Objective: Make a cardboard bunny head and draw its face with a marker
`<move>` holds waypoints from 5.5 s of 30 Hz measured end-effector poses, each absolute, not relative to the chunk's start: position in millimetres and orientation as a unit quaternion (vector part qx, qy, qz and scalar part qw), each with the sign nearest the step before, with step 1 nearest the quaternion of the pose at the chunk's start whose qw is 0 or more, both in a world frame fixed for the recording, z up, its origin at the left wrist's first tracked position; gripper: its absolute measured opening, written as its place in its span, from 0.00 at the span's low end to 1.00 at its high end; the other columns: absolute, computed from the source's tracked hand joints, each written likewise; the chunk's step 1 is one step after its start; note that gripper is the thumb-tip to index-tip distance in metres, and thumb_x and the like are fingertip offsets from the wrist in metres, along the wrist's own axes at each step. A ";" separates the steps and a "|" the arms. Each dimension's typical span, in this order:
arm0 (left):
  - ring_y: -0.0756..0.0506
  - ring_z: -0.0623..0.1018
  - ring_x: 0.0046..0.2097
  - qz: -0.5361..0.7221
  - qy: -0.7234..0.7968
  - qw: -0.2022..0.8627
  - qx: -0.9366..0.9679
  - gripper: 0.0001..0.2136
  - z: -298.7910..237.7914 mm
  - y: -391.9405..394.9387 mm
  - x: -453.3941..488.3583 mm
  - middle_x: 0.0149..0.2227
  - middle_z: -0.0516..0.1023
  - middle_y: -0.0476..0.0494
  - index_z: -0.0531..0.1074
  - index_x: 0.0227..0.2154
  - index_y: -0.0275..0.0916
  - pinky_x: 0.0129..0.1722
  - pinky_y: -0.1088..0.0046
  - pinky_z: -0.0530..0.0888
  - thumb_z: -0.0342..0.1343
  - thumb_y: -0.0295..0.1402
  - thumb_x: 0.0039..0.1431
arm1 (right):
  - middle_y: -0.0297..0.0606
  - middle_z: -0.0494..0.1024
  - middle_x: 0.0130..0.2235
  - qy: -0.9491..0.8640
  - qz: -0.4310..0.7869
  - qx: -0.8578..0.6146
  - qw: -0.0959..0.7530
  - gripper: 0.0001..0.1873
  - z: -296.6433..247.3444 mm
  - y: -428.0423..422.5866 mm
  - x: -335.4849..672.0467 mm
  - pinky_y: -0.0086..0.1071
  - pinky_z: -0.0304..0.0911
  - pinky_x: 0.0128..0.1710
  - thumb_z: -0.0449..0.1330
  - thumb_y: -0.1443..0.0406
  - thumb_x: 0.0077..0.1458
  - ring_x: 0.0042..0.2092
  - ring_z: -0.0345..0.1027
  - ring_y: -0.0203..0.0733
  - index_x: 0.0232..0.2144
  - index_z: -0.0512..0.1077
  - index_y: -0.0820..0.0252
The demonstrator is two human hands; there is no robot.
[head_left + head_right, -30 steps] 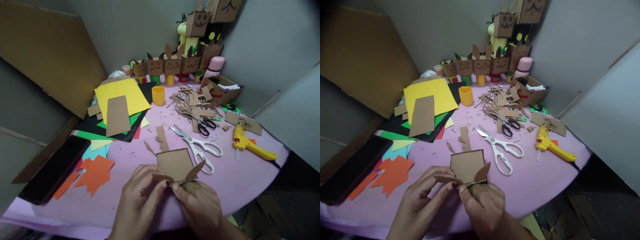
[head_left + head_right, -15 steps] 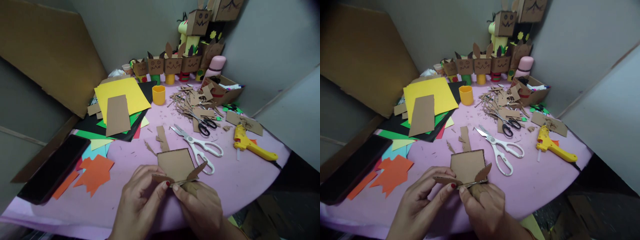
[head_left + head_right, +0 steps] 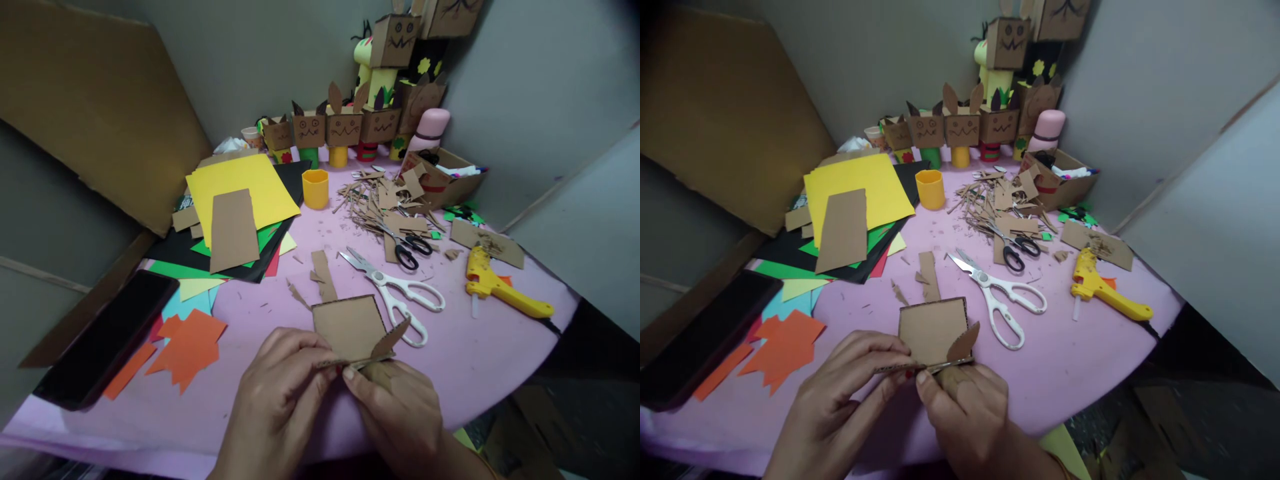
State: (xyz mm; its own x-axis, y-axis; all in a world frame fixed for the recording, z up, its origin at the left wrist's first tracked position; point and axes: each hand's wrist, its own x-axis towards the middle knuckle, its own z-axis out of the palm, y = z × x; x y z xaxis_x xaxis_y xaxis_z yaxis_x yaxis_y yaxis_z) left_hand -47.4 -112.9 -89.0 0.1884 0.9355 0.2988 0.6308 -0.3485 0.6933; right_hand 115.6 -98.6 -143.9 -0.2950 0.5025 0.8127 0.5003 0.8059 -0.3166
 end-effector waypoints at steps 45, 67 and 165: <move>0.37 0.48 0.66 0.431 0.574 0.337 0.609 0.34 -110.1 -113.0 -35.2 0.66 0.46 0.41 0.55 0.57 0.51 0.62 0.48 0.52 0.63 0.35 0.49 | 0.33 0.73 0.27 -0.567 0.401 -0.433 0.575 0.18 -125.8 -87.2 158.9 0.25 0.67 0.26 0.63 0.62 0.51 0.27 0.68 0.35 0.45 0.67 0.60; 0.36 0.59 0.60 0.537 0.577 -0.096 0.608 0.37 -136.9 -130.1 -14.5 0.59 0.56 0.37 0.55 0.57 0.49 0.53 0.54 0.64 0.66 0.26 0.45 | 0.36 0.73 0.27 -0.659 0.526 -0.357 0.401 0.10 -105.2 -65.7 160.2 0.30 0.59 0.29 0.60 0.61 0.53 0.30 0.65 0.38 0.25 0.73 0.62; 0.44 0.71 0.36 0.404 0.503 -0.166 0.746 0.13 -129.1 -131.6 -0.3 0.30 0.81 0.39 0.77 0.33 0.35 0.35 0.66 0.60 0.46 0.24 0.63 | 0.39 0.77 0.25 -0.837 0.255 -0.273 0.399 0.12 -107.4 -67.8 176.1 0.30 0.62 0.26 0.53 0.75 0.55 0.27 0.70 0.38 0.33 0.75 0.62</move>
State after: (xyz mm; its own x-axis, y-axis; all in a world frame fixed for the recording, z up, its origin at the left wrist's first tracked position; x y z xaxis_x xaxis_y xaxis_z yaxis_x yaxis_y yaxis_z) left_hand -0.3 -131.6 -129.1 0.1675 0.6165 0.7693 0.8843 -0.4390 0.1593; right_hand 176.1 -67.8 -107.4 -0.5324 0.6612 0.5285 0.2537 0.7203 -0.6456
